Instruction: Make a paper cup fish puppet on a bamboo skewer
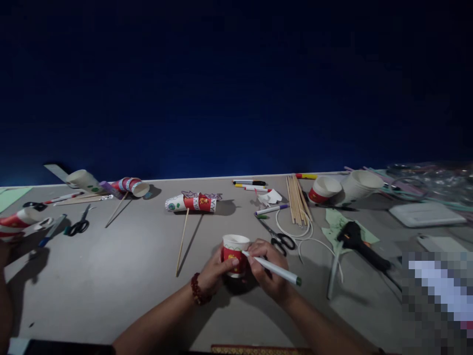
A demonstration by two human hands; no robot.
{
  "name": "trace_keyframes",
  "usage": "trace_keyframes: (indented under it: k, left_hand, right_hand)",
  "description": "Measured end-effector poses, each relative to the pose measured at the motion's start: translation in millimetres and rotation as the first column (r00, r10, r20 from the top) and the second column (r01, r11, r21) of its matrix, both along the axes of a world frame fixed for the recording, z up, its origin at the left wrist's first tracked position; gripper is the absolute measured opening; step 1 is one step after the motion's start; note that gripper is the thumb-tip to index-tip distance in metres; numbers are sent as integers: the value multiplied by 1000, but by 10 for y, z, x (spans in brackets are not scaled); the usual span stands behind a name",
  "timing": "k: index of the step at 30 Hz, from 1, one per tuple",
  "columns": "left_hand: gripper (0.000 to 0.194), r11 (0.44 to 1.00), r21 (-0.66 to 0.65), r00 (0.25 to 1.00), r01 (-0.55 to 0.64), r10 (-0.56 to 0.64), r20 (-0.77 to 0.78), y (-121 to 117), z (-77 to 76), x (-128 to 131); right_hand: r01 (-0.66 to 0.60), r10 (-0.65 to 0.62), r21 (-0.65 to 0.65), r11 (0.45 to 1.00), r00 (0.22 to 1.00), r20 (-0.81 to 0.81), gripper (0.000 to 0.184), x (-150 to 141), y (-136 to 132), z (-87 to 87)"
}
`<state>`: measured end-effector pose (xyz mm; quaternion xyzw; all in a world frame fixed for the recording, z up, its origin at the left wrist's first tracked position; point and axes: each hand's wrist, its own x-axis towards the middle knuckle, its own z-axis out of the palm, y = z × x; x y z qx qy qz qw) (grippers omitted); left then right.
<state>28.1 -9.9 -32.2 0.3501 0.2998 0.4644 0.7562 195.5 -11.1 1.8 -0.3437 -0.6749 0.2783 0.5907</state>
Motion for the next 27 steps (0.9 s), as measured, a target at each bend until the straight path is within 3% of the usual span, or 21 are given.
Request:
trace_keyframes:
  k: [27]
  left_hand:
    - [60,997,-81,999,15,-13,31,-5,-5,-17]
  right_hand:
    - [39,-40,-79,996,999,-9,8,29,32,-109]
